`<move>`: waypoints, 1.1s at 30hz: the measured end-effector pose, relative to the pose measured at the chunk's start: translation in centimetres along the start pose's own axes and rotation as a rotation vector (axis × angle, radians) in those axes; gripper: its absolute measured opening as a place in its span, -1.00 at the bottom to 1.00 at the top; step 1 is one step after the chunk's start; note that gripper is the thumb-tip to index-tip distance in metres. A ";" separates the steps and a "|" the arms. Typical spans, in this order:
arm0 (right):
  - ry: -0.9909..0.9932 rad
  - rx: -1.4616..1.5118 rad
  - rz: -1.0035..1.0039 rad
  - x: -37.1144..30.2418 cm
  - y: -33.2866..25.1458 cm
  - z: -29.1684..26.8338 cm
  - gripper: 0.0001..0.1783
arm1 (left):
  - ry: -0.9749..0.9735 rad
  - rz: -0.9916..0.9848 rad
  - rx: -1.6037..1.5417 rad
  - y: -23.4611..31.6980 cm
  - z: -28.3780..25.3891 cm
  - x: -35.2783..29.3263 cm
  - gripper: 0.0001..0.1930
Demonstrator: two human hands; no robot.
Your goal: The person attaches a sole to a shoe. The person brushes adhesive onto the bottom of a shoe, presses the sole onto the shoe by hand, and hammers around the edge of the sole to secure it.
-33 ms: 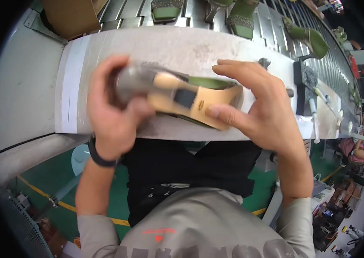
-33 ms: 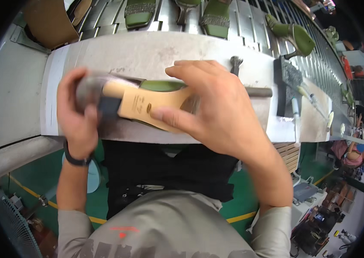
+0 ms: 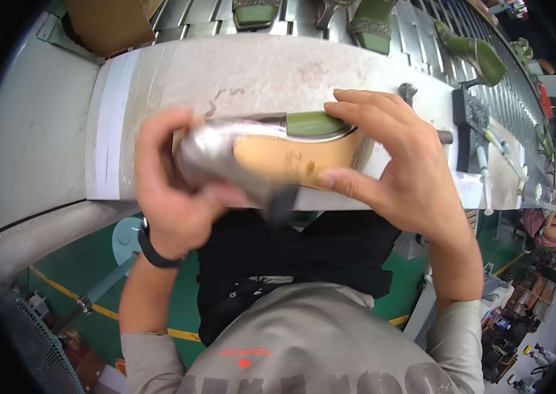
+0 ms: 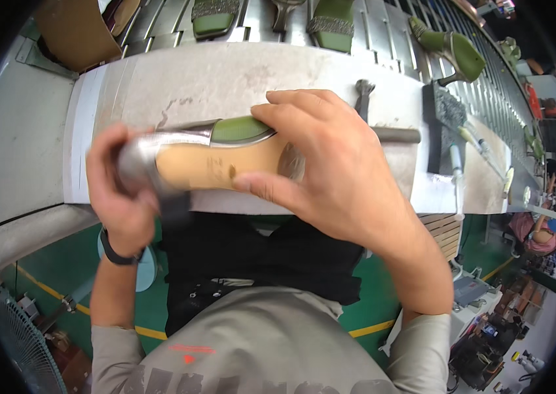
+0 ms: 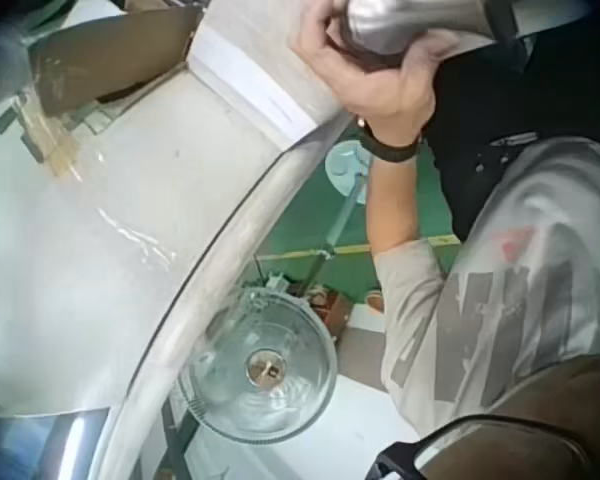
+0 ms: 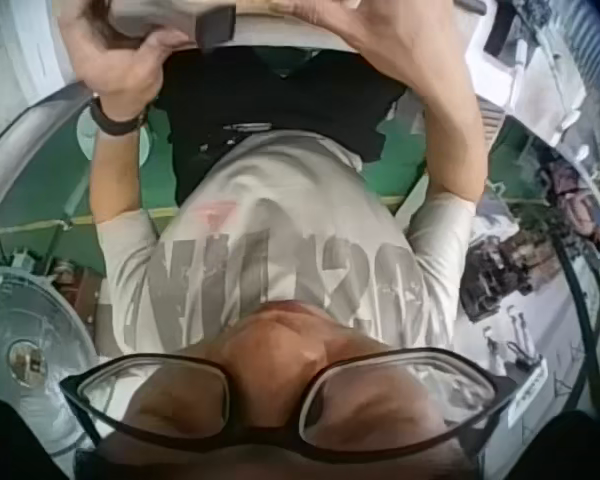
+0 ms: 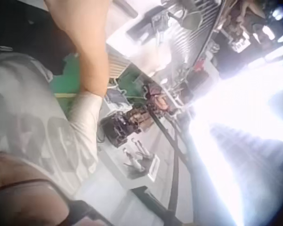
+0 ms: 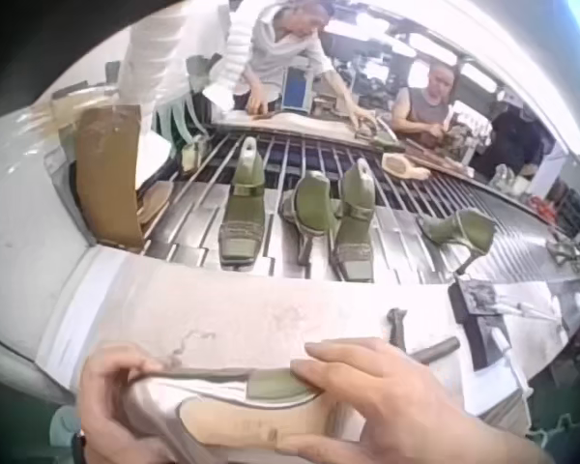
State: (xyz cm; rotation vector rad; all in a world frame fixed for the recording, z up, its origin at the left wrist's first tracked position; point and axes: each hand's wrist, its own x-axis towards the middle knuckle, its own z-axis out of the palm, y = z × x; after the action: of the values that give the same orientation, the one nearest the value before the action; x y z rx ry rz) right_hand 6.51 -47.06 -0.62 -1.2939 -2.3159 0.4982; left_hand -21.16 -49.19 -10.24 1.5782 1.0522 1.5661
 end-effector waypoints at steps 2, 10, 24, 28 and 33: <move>-0.003 0.006 -0.036 -0.4 -0.4 0.7 -0.23 | -0.176 0.241 0.387 0.9 -1.3 -2.4 -0.13; 0.122 -0.129 -0.239 -0.6 1.4 3.5 -0.20 | -0.398 0.316 0.536 2.2 0.3 -1.4 -0.25; 0.226 -0.027 -0.358 -0.1 2.4 4.9 -0.30 | -0.420 0.290 0.501 2.5 1.3 -1.3 -0.29; 0.348 -0.060 -0.400 -1.1 2.6 5.0 -0.34 | -0.405 0.298 0.497 2.1 1.2 -1.5 -0.28; 0.488 1.493 0.003 -3.8 -3.1 6.4 -0.18 | -0.002 -0.002 0.212 3.0 7.0 -4.6 -0.11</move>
State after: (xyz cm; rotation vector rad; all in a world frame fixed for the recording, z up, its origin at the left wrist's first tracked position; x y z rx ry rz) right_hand 2.62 -52.47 -5.14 -0.5080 -0.9583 1.3327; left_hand -13.72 -54.10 -10.04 1.7168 1.2524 1.4914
